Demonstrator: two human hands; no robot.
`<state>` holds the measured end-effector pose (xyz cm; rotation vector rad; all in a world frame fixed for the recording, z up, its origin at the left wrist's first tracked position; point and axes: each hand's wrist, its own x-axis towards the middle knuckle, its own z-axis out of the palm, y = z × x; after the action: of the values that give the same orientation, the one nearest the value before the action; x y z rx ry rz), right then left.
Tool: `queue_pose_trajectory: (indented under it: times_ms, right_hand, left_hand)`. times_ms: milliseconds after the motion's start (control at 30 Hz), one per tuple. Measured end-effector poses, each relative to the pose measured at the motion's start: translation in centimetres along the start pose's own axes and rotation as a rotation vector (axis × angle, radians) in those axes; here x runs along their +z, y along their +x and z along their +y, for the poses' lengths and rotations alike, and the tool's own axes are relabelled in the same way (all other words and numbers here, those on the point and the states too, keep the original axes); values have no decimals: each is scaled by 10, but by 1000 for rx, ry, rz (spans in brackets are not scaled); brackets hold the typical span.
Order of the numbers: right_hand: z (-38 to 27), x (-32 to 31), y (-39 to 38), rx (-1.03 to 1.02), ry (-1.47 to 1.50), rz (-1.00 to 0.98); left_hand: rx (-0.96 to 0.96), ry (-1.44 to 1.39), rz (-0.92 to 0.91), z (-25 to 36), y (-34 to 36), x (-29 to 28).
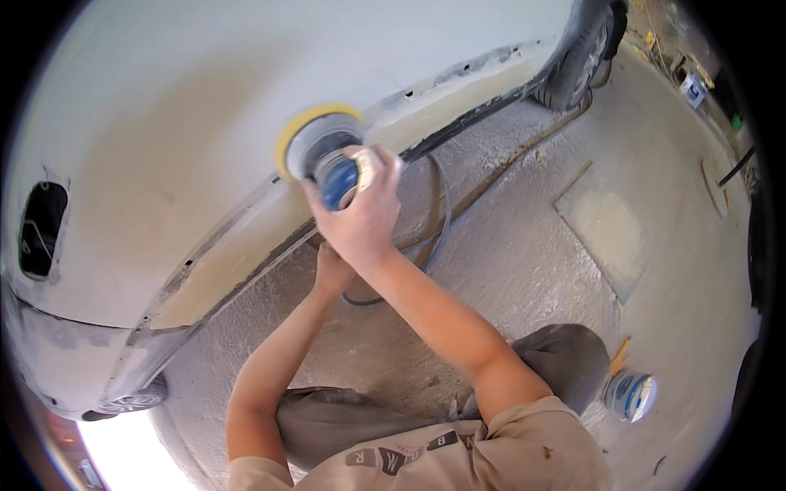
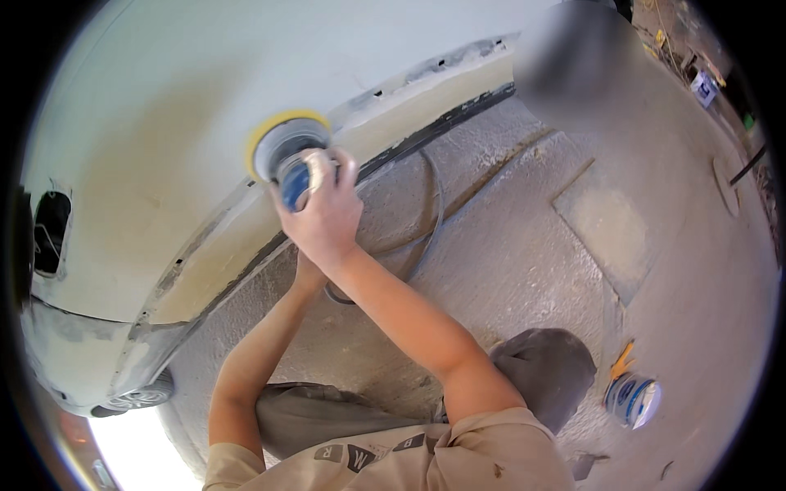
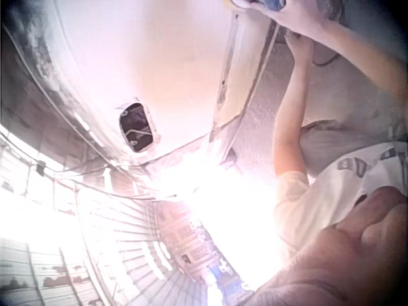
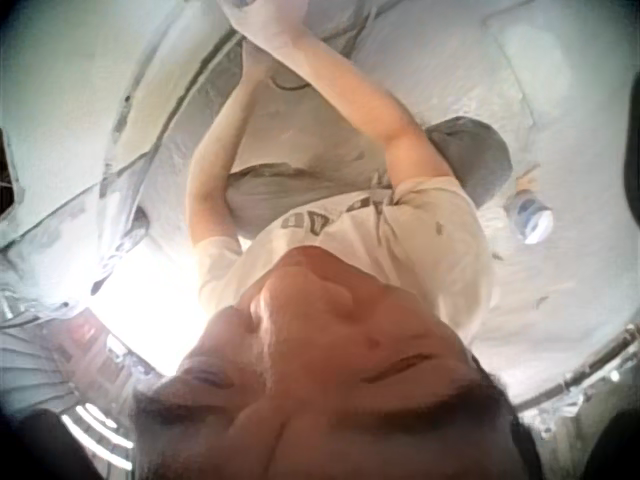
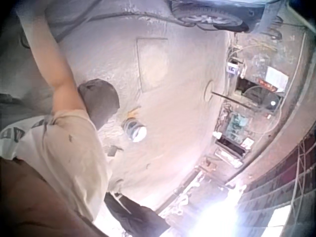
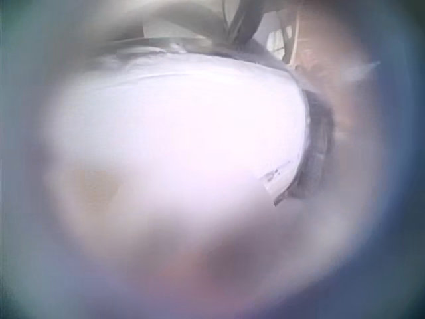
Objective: The person uses a handheld electric sander to smooth the surface of a white car door. They move the sander across the door panel and around the door handle area, occasionally touching the surface with their left hand.
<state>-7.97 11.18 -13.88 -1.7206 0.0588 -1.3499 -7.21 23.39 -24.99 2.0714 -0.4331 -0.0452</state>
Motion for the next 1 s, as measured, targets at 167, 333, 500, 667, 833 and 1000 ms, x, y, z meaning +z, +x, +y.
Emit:
queue_pose_trajectory:
  times_ms: [167,333,500,667,833,1000]
  right_hand:
    - [8,12,-49,329,106,-58]
    - [28,16,-82,369,194,-60]
    - [51,21,-40,405,261,192]
    - [37,18,-26,309,294,217]
    - [46,16,-32,298,272,196]
    - [57,5,3,345,253,254]
  left_hand:
    - [30,450,73,-84,-27,-15]
    - [-3,160,154,-59,-32,-19]
    - [-161,208,84,-14,-1,-28]
    - [25,153,113,2,0,-15]
    - [76,275,-20,3,16,-16]
    - [-248,17,-55,44,32,7]
